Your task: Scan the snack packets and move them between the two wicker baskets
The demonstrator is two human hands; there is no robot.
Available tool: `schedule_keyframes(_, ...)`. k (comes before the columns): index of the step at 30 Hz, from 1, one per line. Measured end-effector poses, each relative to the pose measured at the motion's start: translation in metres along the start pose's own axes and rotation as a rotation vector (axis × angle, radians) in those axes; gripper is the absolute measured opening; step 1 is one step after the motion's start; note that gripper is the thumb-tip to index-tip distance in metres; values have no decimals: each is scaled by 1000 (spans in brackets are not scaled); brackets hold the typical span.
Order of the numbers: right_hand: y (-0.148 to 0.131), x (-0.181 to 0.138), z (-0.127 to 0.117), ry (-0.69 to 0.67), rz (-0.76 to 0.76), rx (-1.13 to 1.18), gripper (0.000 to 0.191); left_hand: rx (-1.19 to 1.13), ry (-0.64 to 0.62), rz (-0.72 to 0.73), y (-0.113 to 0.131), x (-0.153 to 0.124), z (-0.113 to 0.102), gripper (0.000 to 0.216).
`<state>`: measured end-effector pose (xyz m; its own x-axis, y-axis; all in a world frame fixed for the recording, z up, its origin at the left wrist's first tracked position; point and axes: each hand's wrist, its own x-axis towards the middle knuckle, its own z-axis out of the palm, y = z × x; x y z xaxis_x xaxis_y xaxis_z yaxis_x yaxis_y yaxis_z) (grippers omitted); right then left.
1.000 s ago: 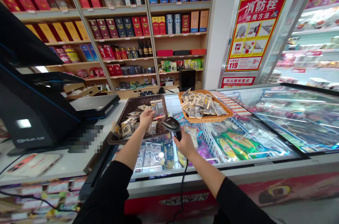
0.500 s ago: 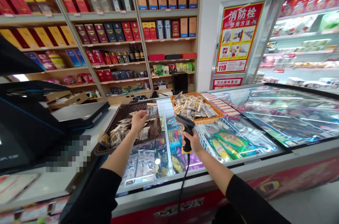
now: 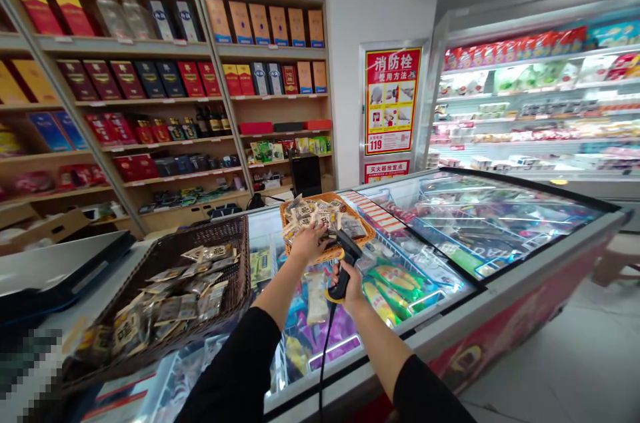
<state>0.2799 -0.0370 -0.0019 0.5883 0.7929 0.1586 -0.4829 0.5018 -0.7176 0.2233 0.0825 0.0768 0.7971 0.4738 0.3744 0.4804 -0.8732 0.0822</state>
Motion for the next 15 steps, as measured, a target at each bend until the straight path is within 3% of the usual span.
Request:
schedule_keyframes(5, -7, -2, 5, 29, 100, 145, 30, 11, -34, -69, 0, -1, -16, 53)
schedule_keyframes(9, -15, -15, 8, -29, 136, 166, 29, 8, 28, -48, -11, -23, -38, 51)
schedule_keyframes(15, 0, -35, 30, -238, 173, -86, 27, 86, -14, -246, -85, -101, -80, 34)
